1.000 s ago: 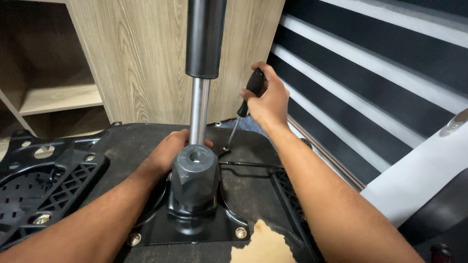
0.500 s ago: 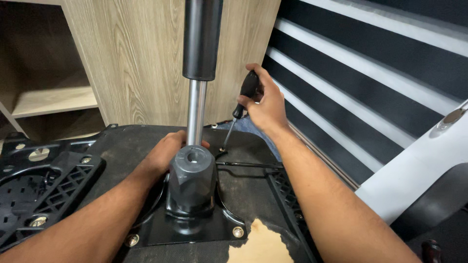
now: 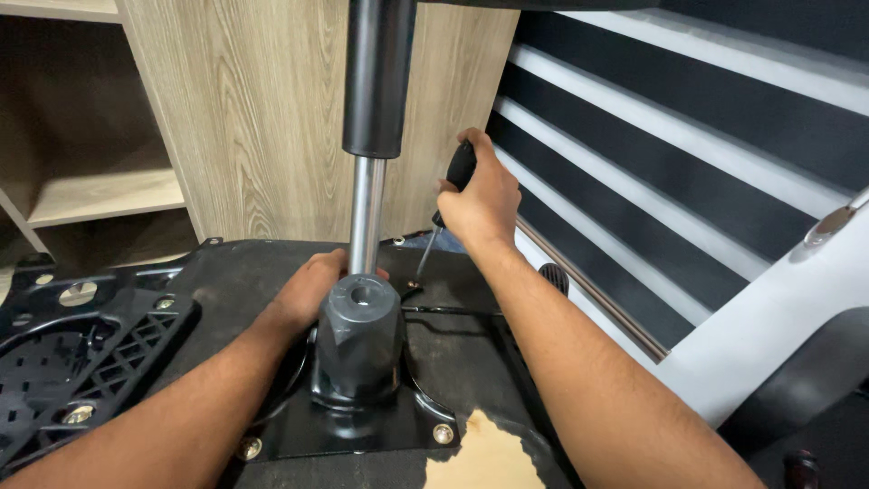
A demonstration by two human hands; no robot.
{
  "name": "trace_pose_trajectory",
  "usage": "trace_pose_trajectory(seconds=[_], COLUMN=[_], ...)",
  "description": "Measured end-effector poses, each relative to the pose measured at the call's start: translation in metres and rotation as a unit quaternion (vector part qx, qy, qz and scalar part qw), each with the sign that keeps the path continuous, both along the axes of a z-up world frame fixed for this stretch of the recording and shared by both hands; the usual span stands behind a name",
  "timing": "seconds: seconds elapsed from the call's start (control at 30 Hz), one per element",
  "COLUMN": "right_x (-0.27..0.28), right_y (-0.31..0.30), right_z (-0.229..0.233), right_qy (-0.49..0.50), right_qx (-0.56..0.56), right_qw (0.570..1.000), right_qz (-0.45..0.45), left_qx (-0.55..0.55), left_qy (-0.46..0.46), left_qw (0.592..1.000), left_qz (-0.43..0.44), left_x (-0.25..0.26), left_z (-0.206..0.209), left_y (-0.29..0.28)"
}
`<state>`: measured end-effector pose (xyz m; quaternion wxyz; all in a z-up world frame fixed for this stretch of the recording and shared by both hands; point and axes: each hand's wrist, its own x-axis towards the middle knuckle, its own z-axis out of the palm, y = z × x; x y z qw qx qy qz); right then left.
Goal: The person uses a screwdriver to tighten screws on the underside of an office chair base. They work on multiple screw locations around the central gas lift and the base plate, securing the chair components together.
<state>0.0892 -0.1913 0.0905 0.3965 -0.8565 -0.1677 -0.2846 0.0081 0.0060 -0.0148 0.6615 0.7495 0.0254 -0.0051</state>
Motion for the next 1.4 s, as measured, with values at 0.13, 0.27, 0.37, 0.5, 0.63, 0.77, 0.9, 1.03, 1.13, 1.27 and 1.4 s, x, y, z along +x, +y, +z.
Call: trace_pose_trajectory(seconds=[0.13,0.27,0.37,0.5,0.63,0.77,0.9,1.03,1.13,1.27,1.4], right_x=[0.010,0.016,0.013,0.004,-0.002,-0.007,-0.011,-0.017,-0.023,-0.030,-0.050], right_y=[-0.007,-0.011,-0.008,-0.001,0.007,0.003,-0.008,-0.021,-0.040,-0.088,-0.158], right_z=[-0.005,-0.008,-0.006,-0.002,0.001,0.001,0.004,0.008,0.015,0.038,0.056], right_qy=[-0.027,-0.004,-0.010,-0.002,-0.013,-0.042,-0.023,-0.017,-0.060,-0.068,-0.112], right_qx=[0.013,0.081,0.078,0.056,0.029,0.017,0.002,0.036,0.100,0.183,0.138], right_qw=[0.996,0.975,0.984,0.994,1.000,0.999,1.000,0.999,0.993,0.979,0.983], right_qz=[0.089,0.207,0.162,0.090,0.001,-0.009,-0.008,-0.021,-0.032,-0.057,-0.045], left_qx=[0.036,0.049,-0.018,-0.063,-0.007,-0.041,-0.021,-0.052,-0.069,0.023,-0.054], left_qy=[-0.016,-0.085,-0.091,-0.050,-0.073,-0.086,-0.130,-0.238,-0.216,-0.307,-0.175], left_qw=[0.999,0.995,0.994,0.996,0.997,0.995,0.990,0.961,0.965,0.936,0.979], left_qz=[0.001,-0.025,-0.051,-0.033,-0.011,-0.015,-0.050,-0.127,-0.133,-0.168,-0.095], left_x=[-0.001,-0.004,-0.002,0.002,0.010,0.016,0.023,0.016,0.011,-0.008,-0.021], left_z=[0.000,-0.005,-0.009,-0.016,-0.026,-0.037,-0.043,-0.046,-0.041,-0.022,0.012], left_y=[0.002,0.005,0.005,0.007,0.012,0.015,0.021,0.024,0.021,0.017,0.000])
